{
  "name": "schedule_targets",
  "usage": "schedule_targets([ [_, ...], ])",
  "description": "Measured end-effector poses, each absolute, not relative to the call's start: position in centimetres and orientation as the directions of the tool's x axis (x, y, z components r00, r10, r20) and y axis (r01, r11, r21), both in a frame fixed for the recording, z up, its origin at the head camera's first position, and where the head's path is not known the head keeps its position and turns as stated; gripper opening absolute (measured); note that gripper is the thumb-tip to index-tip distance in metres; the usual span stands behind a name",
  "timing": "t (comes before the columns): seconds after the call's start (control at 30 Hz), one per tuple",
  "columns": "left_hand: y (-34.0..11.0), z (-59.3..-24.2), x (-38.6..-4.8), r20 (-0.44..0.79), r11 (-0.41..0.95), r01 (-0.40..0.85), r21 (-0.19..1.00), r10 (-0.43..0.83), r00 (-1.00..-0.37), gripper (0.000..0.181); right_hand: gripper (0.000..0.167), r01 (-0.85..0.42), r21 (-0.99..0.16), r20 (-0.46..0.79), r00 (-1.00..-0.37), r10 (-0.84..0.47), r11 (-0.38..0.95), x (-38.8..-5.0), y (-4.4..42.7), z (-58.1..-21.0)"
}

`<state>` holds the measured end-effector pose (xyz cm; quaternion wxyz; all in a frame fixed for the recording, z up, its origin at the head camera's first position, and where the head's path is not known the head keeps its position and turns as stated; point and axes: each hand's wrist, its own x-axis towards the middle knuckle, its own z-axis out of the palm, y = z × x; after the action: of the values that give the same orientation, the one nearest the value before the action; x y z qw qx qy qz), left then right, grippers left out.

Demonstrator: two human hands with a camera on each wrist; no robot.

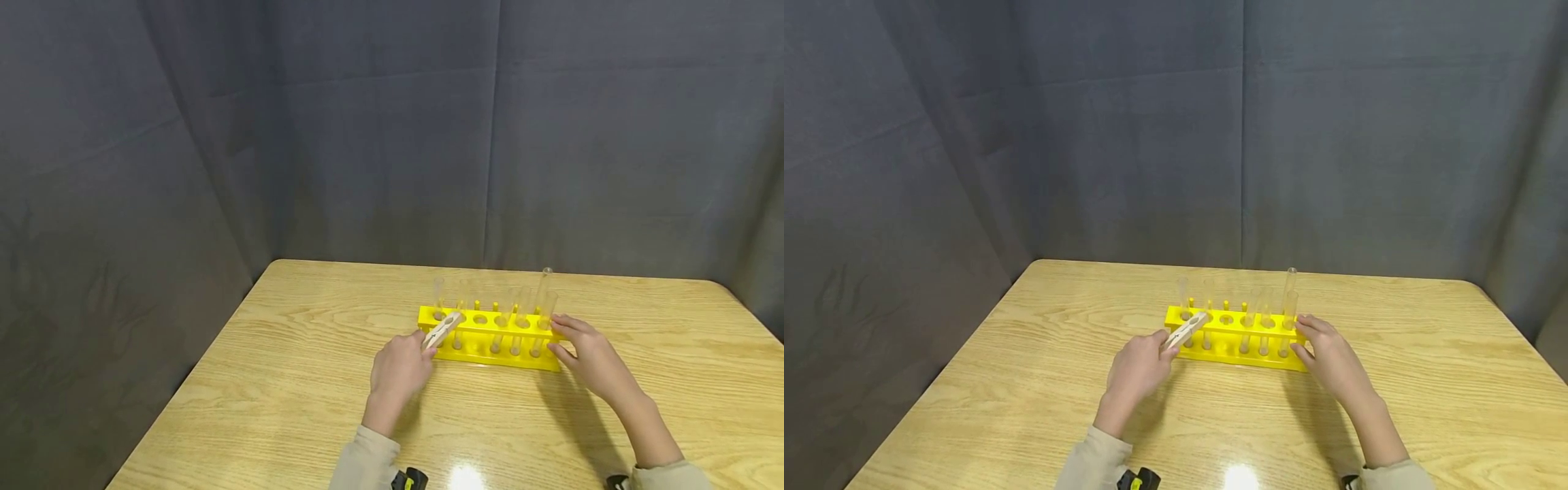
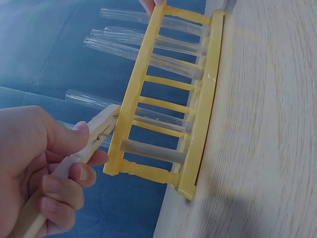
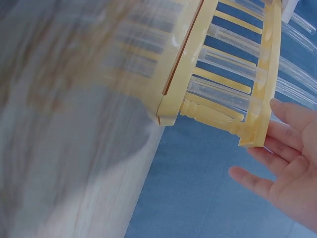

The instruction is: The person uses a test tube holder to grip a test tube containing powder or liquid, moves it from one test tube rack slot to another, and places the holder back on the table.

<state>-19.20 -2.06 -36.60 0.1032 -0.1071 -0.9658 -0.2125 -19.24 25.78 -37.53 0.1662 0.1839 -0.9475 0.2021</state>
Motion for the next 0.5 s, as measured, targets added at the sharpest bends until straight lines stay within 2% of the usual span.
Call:
schedule_targets([
  [0.5, -2.03, -36.76, -19.16, 0.279, 0.897, 0.225, 0.38, 0.121, -0.953, 0.013, 0.039, -0.437, -0.311, 0.416, -0.861, -0.292, 0.844, -19.25, 25.63, -37.42],
])
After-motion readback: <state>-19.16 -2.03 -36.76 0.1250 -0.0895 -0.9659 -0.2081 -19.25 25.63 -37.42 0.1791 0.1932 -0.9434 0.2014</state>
